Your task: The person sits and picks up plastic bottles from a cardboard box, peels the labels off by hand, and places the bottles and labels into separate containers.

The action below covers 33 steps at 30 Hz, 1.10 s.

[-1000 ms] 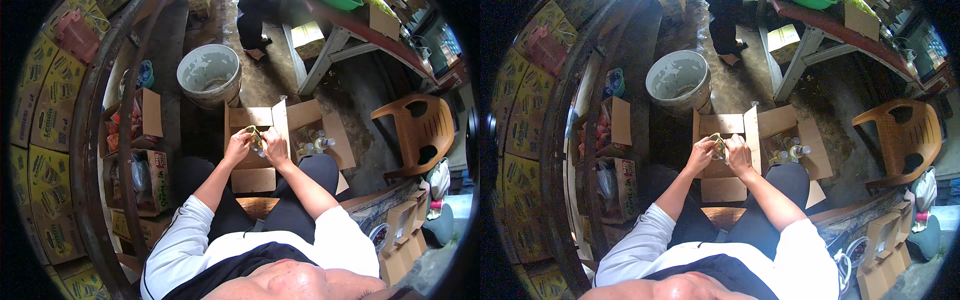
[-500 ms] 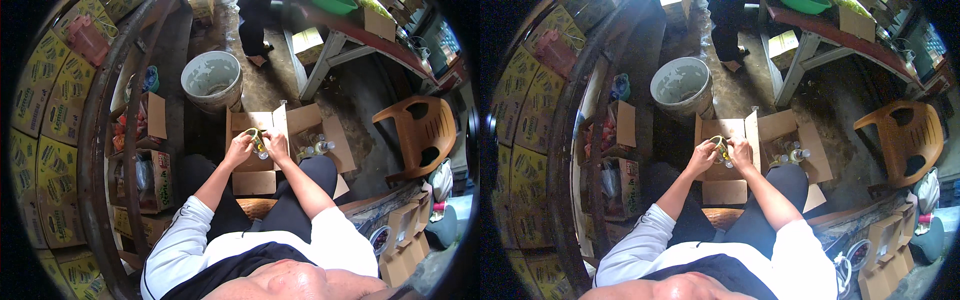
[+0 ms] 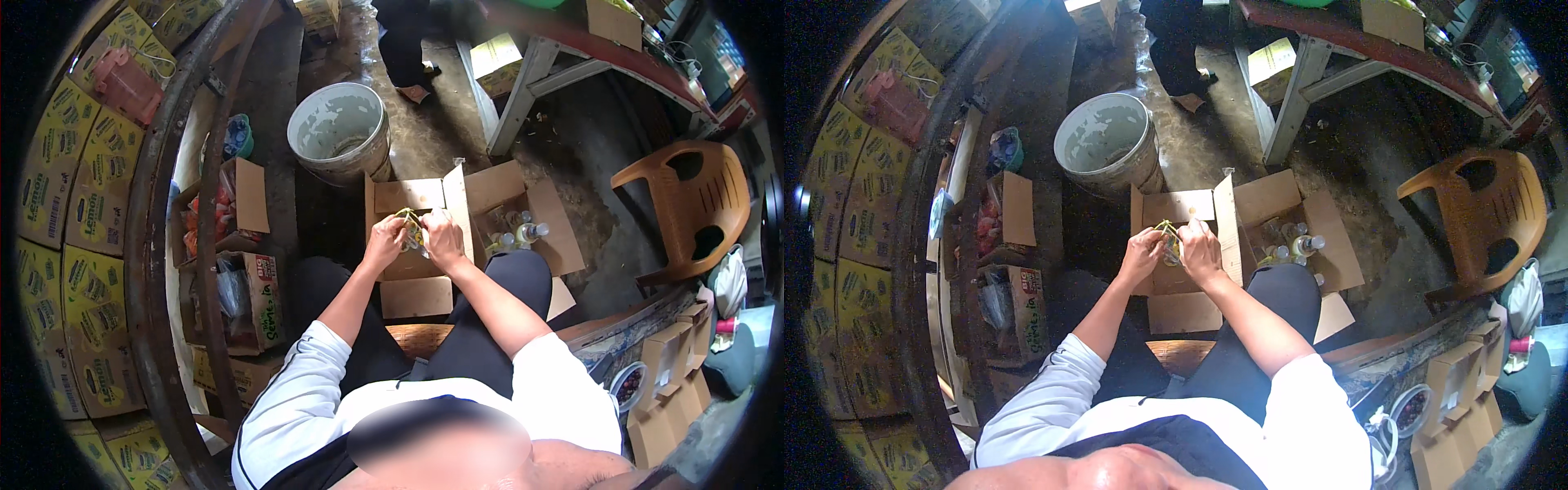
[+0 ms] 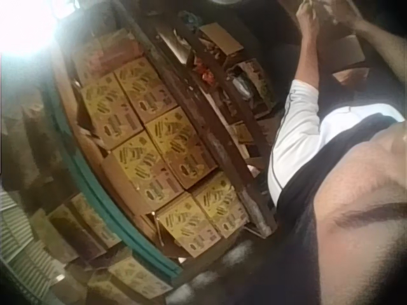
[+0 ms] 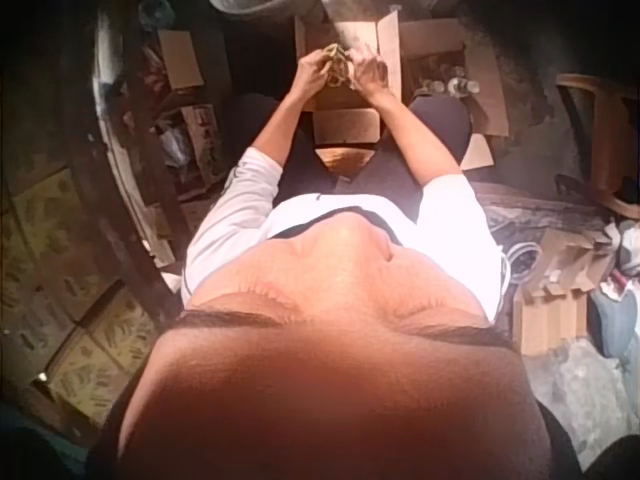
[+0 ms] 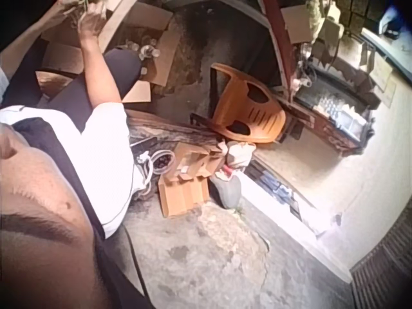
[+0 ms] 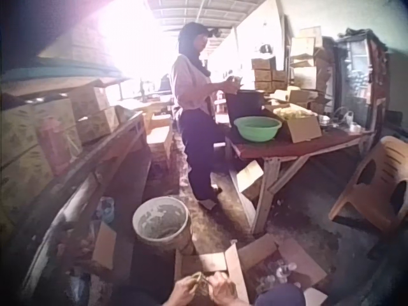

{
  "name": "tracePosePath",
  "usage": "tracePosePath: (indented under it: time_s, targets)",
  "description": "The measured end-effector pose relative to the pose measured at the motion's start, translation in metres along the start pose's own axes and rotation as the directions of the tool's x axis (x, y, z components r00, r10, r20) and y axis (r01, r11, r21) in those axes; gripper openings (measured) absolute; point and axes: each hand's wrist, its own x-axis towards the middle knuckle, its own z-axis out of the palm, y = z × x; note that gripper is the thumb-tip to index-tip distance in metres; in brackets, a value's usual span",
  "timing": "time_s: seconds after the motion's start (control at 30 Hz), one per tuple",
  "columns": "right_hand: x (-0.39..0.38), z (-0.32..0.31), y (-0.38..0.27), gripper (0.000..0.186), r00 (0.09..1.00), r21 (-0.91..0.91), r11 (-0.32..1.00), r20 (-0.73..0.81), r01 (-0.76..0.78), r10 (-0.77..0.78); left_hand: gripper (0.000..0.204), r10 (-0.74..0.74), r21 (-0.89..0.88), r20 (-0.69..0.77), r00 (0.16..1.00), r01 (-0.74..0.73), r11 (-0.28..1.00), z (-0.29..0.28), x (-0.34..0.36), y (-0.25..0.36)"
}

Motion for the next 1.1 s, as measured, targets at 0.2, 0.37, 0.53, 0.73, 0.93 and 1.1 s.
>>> tracePosePath:
  time_s: [0.2,0.37,0.53,0.73,0.93,1.1]
  targets:
    - [0.005,0.019,0.016,0.008,0.997,0.005,0.998,-0.035,-0.065,0.065,0.013,0.112,-0.068,0.025,0.993,-0.110,0.992,0.012,-0.003,-0.005]
    - [0.004,0.002,0.008,0.008,0.989,0.149,0.979,-0.024,-0.138,0.143,0.015,0.025,-0.048,0.024,0.999,-0.024,0.999,0.001,0.000,-0.012]
    - [0.001,0.006,0.000,0.005,0.993,0.082,0.989,-0.013,-0.120,0.121,0.014,0.082,-0.067,0.040,0.996,-0.079,0.995,0.002,0.001,-0.014]
    - [0.008,0.013,0.020,0.013,0.974,0.145,0.963,0.027,-0.225,0.224,0.009,0.080,-0.099,0.090,0.993,-0.071,0.993,0.007,-0.002,0.001]
    - [0.003,0.004,0.009,0.011,0.980,0.164,0.966,0.018,-0.200,0.199,0.013,0.116,0.029,-0.013,0.993,-0.115,0.993,0.004,0.002,-0.022]
    - [-0.001,0.010,0.013,0.008,0.994,0.083,0.991,0.019,-0.105,0.104,0.012,0.111,0.023,-0.016,0.994,-0.110,0.994,0.008,0.006,-0.023]
